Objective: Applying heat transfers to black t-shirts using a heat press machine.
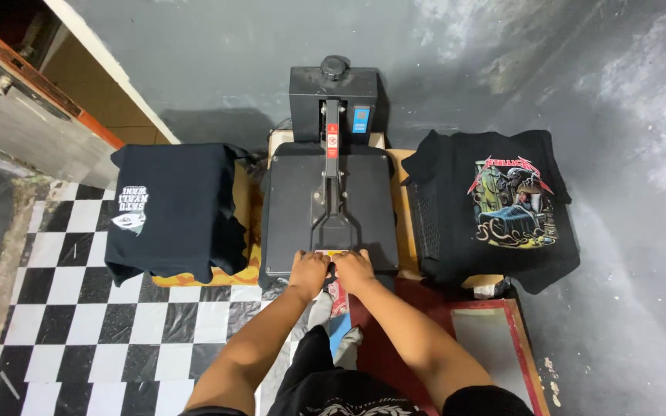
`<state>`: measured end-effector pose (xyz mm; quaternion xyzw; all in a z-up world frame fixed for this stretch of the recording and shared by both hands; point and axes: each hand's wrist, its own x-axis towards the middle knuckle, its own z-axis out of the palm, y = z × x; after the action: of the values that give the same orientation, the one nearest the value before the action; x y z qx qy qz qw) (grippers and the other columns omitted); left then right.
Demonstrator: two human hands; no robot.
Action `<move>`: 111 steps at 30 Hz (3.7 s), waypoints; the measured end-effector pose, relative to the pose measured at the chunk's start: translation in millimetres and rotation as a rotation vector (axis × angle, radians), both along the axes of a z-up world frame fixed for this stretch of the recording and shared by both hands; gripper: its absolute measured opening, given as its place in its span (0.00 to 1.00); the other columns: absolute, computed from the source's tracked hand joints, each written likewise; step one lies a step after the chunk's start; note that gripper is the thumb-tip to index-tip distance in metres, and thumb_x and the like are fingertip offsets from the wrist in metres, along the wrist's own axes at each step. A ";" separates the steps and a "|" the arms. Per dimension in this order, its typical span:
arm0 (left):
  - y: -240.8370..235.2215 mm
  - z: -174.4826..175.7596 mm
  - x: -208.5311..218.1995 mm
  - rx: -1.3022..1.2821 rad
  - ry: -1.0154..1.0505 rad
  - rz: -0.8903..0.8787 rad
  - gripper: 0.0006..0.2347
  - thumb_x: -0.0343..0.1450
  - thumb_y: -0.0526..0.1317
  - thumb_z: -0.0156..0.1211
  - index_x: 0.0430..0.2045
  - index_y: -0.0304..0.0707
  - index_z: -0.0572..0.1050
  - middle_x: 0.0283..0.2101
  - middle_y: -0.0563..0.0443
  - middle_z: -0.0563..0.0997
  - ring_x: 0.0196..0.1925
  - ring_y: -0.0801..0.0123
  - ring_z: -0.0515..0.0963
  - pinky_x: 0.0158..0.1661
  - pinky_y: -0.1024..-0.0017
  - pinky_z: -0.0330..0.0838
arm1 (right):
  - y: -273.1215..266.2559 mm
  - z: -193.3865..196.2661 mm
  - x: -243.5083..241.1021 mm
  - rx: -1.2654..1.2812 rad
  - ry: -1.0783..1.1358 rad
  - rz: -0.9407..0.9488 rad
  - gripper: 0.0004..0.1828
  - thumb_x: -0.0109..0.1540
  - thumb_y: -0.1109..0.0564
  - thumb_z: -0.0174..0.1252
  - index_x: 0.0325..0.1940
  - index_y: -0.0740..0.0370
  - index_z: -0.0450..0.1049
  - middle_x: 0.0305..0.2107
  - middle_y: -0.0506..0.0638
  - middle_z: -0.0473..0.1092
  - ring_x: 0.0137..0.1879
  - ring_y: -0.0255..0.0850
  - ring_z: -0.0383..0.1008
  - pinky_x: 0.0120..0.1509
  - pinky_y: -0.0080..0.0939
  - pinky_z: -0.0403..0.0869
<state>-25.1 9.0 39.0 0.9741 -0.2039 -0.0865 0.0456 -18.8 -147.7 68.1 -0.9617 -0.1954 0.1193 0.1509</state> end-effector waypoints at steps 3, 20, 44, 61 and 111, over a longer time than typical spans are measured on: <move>2.6 27.4 0.1 -0.049 0.034 -0.010 0.15 0.68 0.47 0.65 0.44 0.41 0.75 0.46 0.48 0.81 0.54 0.59 0.78 0.59 0.53 0.61 | -7.9 23.9 3.0 0.008 -0.020 0.018 0.13 0.57 0.58 0.64 0.47 0.55 0.78 0.41 0.53 0.78 0.53 0.47 0.76 0.60 0.54 0.65; 33.1 312.9 103.6 -0.765 -0.472 -0.131 0.11 0.68 0.44 0.67 0.39 0.38 0.80 0.41 0.44 0.78 0.47 0.50 0.77 0.48 0.58 0.68 | -35.8 280.9 105.3 0.636 -0.356 0.101 0.13 0.61 0.53 0.65 0.47 0.59 0.76 0.42 0.55 0.77 0.51 0.54 0.76 0.58 0.50 0.71; 32.8 351.6 211.8 -0.957 -0.610 -0.033 0.14 0.73 0.45 0.64 0.48 0.39 0.78 0.50 0.46 0.80 0.53 0.52 0.78 0.55 0.59 0.67 | -0.7 306.3 203.3 0.938 -0.656 -0.301 0.17 0.63 0.57 0.64 0.55 0.60 0.75 0.51 0.54 0.76 0.57 0.49 0.76 0.62 0.42 0.72; 74.1 201.1 28.0 -0.815 -0.382 0.281 0.24 0.72 0.41 0.67 0.63 0.35 0.69 0.67 0.35 0.69 0.68 0.42 0.69 0.65 0.54 0.63 | -60.6 161.4 59.6 0.855 -0.289 -0.447 0.39 0.64 0.58 0.66 0.77 0.57 0.57 0.70 0.56 0.61 0.69 0.48 0.69 0.63 0.44 0.73; 135.7 -165.5 10.2 -0.930 0.355 1.306 0.21 0.70 0.51 0.61 0.44 0.27 0.77 0.43 0.34 0.83 0.46 0.43 0.84 0.44 0.53 0.77 | -114.6 -187.1 15.7 0.555 0.215 -1.129 0.21 0.61 0.49 0.68 0.50 0.68 0.75 0.42 0.59 0.77 0.49 0.47 0.77 0.55 0.46 0.73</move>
<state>-14.9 144.7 -126.6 0.7499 0.3994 -0.1018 0.5175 -3.1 -262.3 -119.1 -0.8242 0.3343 0.0623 0.4529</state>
